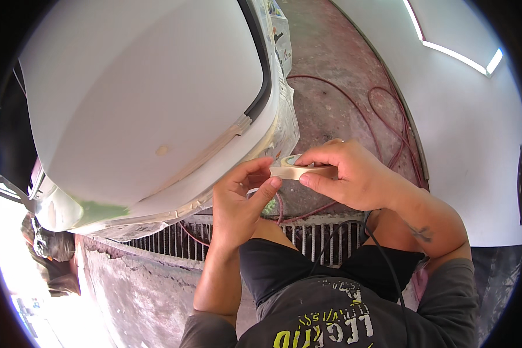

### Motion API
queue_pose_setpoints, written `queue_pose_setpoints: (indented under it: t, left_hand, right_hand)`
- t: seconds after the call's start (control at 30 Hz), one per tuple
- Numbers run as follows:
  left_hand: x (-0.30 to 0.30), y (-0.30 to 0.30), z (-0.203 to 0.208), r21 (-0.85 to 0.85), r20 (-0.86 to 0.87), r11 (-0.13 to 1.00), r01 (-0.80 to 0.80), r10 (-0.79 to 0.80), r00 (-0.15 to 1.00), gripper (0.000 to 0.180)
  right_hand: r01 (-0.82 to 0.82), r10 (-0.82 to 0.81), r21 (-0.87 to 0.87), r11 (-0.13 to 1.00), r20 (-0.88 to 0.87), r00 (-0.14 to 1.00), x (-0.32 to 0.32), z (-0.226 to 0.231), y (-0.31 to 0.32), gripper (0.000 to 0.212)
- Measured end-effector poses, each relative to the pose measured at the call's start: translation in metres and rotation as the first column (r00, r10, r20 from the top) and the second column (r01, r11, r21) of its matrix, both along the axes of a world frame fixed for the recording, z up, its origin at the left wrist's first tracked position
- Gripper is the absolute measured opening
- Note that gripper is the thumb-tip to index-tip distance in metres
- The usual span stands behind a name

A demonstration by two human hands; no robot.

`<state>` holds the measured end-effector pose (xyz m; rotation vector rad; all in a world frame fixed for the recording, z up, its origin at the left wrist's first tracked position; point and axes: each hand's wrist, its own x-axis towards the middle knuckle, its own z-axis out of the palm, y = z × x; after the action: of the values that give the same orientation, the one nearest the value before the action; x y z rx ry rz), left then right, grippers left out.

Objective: The person applies masking tape to the edges of a white car bumper to protect adjacent areas. They smooth the tape along the contours and cut pieces as needed.

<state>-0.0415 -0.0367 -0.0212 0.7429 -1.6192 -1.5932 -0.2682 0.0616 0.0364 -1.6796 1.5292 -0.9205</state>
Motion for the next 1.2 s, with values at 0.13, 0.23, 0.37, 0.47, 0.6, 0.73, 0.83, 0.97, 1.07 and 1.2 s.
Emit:
queue_pose_setpoints:
  t: [0.13,0.23,0.37,0.47,0.6,0.73,0.83,0.97,1.07,1.2]
  left_hand:
    - [0.003,0.001,-0.008,0.032,-0.012,0.999,0.031,-0.031,0.999,0.017]
    - [0.005,0.007,-0.008,0.039,-0.036,0.999,-0.014,0.015,0.999,0.012]
    - [0.002,0.013,-0.011,0.061,-0.103,0.998,-0.033,0.039,0.994,0.01]
    - [0.002,0.014,-0.015,0.085,-0.125,0.995,-0.054,0.064,0.99,0.01]
    - [-0.001,0.026,-0.019,-0.005,-0.081,0.982,-0.189,0.188,0.979,0.008]
    - [-0.01,0.034,-0.016,-0.207,-0.231,0.842,-0.498,0.453,0.861,0.008]
    - [0.006,0.004,-0.011,-0.49,-0.192,0.672,-0.555,0.538,0.821,0.011]
    - [0.003,-0.019,-0.013,-0.905,-0.103,0.297,-0.304,0.541,0.834,0.033]
    - [0.0,-0.026,-0.005,-0.964,0.032,0.246,-0.105,0.495,0.868,0.036]
    - [0.01,-0.026,0.004,-0.97,0.237,0.177,0.164,0.56,0.794,0.048]
  right_hand:
    - [-0.032,-0.017,-0.311,0.95,-0.154,0.988,0.002,-0.026,0.001,0.026]
    - [-0.029,-0.098,-0.408,0.913,-0.287,0.953,0.008,-0.024,0.001,0.026]
    - [0.063,-0.231,-0.442,0.895,-0.338,0.912,0.018,-0.019,0.0,0.03]
    - [0.075,-0.37,-0.615,0.785,-0.369,0.853,0.022,-0.027,-0.013,0.033]
    - [0.041,-0.375,-0.613,0.789,-0.428,0.822,0.02,-0.029,-0.02,0.031]
    - [0.356,-0.759,-0.771,0.529,-0.243,0.604,-0.02,-0.024,-0.045,0.029]
    - [0.867,-0.793,-0.417,0.273,0.412,0.448,-0.08,-0.023,-0.035,0.028]
    - [0.704,-0.569,-0.217,0.677,0.452,0.687,-0.015,-0.057,-0.035,0.034]
    - [0.399,-0.338,0.049,0.916,0.632,0.698,0.012,-0.078,-0.049,0.037]
    - [0.284,-0.326,0.196,0.939,0.773,0.545,0.027,-0.083,-0.071,0.033]
